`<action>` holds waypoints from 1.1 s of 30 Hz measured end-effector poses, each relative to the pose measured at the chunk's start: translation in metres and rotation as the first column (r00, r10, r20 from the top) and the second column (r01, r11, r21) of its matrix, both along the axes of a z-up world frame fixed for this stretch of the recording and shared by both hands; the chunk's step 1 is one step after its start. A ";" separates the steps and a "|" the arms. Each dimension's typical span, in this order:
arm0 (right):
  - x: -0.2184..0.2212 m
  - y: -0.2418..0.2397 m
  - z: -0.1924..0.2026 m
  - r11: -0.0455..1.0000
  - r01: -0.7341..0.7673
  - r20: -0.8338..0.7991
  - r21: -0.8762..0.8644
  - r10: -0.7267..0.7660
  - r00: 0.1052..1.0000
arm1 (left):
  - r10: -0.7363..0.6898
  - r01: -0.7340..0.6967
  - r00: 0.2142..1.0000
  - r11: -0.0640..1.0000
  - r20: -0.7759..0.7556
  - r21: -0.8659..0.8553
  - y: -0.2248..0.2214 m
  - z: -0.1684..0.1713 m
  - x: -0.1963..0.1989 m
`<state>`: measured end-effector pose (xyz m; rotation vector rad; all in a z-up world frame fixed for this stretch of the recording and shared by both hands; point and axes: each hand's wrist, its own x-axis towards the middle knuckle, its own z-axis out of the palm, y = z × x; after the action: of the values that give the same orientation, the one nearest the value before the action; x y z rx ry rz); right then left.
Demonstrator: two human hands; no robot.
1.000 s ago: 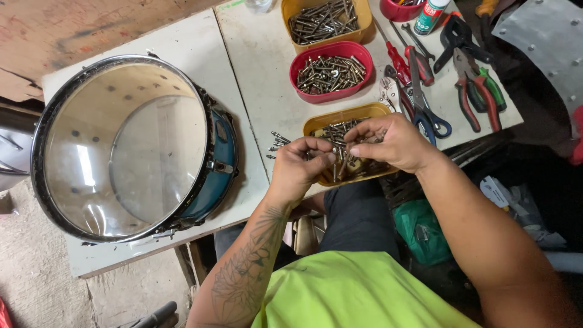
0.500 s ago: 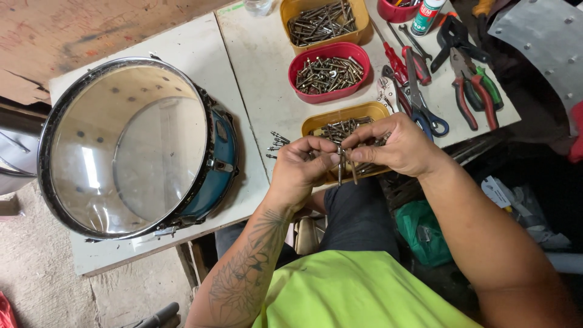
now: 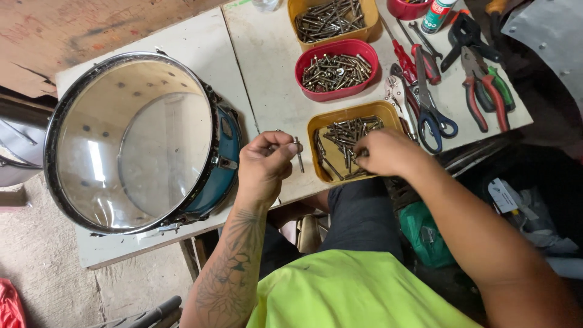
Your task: Repairing a drum by manually installing metal fasteners into the shell
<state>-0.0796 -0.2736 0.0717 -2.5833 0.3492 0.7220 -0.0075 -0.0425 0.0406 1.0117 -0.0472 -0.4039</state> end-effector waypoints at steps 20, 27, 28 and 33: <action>0.029 -0.013 -0.034 0.952 -0.243 -0.006 -0.188 0.247 0.969 | 0.034 -0.033 0.999 0.999 -0.007 0.026 0.018 -0.023 0.009; 0.038 0.004 -0.062 0.977 -0.143 0.043 -0.158 0.152 0.987 | 0.033 -0.033 0.999 0.999 -0.005 0.013 0.018 -0.019 0.007; 0.041 0.008 -0.056 0.977 -0.144 0.044 -0.158 0.153 0.987 | 0.034 -0.034 0.999 0.999 -0.004 0.013 0.018 -0.019 0.007; 0.048 0.023 -0.034 0.982 -0.131 0.063 -0.135 0.140 0.988 | 0.032 -0.032 0.999 0.999 -0.007 0.028 0.019 -0.021 0.007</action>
<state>-0.0312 -0.2509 0.0377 -2.7703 0.2055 0.6699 -0.0008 -0.0237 0.0198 1.0369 -0.0184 -0.3799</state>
